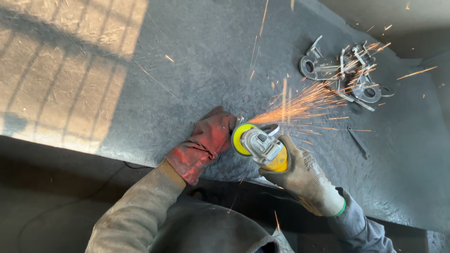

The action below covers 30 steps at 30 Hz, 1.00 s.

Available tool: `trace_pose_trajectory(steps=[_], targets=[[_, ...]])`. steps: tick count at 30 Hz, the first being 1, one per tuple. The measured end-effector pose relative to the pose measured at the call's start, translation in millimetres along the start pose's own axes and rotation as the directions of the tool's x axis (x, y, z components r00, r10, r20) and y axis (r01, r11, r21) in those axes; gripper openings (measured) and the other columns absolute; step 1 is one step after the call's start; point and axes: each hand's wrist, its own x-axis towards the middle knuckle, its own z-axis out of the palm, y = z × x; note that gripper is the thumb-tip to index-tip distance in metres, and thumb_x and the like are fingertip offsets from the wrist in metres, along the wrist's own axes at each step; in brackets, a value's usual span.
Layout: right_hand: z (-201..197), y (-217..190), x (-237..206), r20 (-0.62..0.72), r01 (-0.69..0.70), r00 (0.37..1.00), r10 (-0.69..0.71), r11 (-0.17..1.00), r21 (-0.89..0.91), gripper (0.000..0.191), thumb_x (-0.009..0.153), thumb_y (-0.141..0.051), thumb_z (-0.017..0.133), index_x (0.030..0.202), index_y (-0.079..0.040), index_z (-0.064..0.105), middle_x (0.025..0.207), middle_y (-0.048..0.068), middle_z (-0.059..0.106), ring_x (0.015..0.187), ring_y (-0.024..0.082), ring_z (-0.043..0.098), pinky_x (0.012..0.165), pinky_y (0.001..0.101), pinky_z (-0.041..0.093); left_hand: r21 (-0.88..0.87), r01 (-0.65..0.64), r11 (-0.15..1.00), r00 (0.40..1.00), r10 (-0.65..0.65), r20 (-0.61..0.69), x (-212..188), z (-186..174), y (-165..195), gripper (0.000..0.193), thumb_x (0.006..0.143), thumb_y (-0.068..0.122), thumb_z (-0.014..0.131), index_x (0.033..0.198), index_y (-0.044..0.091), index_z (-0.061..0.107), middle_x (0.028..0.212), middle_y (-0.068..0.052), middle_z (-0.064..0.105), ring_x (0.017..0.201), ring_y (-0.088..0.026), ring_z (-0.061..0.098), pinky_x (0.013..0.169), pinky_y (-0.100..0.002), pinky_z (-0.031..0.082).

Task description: The person holds small metal bracket castings against a work surface and grinds their edges and surfaces with a yellow angle grinder, producing sparks. They reposition and turn each bracket to grind different sides, working through a pile of similar parts one at a time.

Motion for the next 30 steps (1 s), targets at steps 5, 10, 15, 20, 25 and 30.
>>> trace_pose_trajectory(steps=[5, 10, 15, 20, 25, 30], targets=[[-1, 0, -6, 0.051, -0.167, 0.985, 0.166, 0.985, 0.033, 0.052, 0.07, -0.021, 0.087, 0.115, -0.01, 0.062, 0.094, 0.009, 0.081, 0.089, 0.013, 0.076, 0.077, 0.035, 0.06, 0.077, -0.109, 0.991, 0.986, 0.117, -0.119, 0, 1, 0, 0.01, 0.076, 0.011, 0.068, 0.084, 0.016, 0.066, 0.08, -0.002, 0.07, 0.089, -0.026, 0.067, 0.071, -0.038, 0.057], [4, -3, -1, 0.045, -0.088, 0.996, 0.082, 0.987, 0.138, 0.055, 0.07, -0.02, 0.085, 0.119, -0.01, 0.062, 0.097, 0.008, 0.081, 0.091, 0.012, 0.075, 0.079, 0.0338, 0.06, 0.027, -0.11, 0.994, 0.988, 0.112, -0.106, -3, 1, -3, 0.01, 0.076, 0.011, 0.069, 0.085, 0.015, 0.066, 0.081, -0.003, 0.07, 0.089, -0.027, 0.067, 0.074, -0.037, 0.055], [2, -1, -2, 0.099, -0.12, 0.989, 0.106, 0.981, 0.154, 0.085, 0.074, -0.016, 0.087, 0.149, -0.019, 0.046, 0.112, 0.005, 0.076, 0.103, 0.011, 0.076, 0.086, 0.0315, 0.058, -0.014, -0.122, 0.992, 0.982, 0.118, -0.15, -3, -1, -3, 0.011, 0.077, 0.01, 0.07, 0.086, 0.014, 0.066, 0.083, -0.004, 0.07, 0.089, -0.028, 0.068, 0.077, -0.036, 0.054], [1, 0, 10, 0.039, -0.104, 0.994, 0.1, 0.986, 0.129, 0.064, 0.069, -0.014, 0.087, 0.125, -0.009, 0.057, 0.105, 0.008, 0.079, 0.096, 0.012, 0.074, 0.083, 0.0318, 0.06, -0.039, -0.123, 0.992, 0.99, 0.12, -0.074, -4, -2, -5, 0.011, 0.077, 0.01, 0.07, 0.085, 0.014, 0.066, 0.083, -0.005, 0.07, 0.086, -0.028, 0.068, 0.084, -0.035, 0.053], [-2, 6, 7, 0.067, -0.105, 0.993, 0.097, 0.985, 0.135, 0.062, 0.067, -0.013, 0.087, 0.123, -0.009, 0.061, 0.1, 0.007, 0.078, 0.091, 0.013, 0.072, 0.079, 0.0331, 0.059, 0.0, -0.212, 0.977, 0.969, 0.21, -0.13, 0, -1, -5, 0.011, 0.078, 0.006, 0.069, 0.081, 0.015, 0.065, 0.08, -0.005, 0.068, 0.081, -0.027, 0.07, 0.095, -0.037, 0.053], [2, 12, 9, -0.029, -0.06, 0.998, 0.063, 0.995, 0.078, 0.059, 0.068, -0.017, 0.087, 0.121, -0.009, 0.06, 0.098, 0.006, 0.08, 0.091, 0.012, 0.075, 0.079, 0.0325, 0.059, -0.093, -0.23, 0.969, 0.96, 0.21, -0.186, -7, -2, -5, 0.009, 0.081, 0.013, 0.073, 0.086, 0.013, 0.066, 0.079, -0.008, 0.067, 0.079, -0.031, 0.067, 0.092, -0.04, 0.052]])
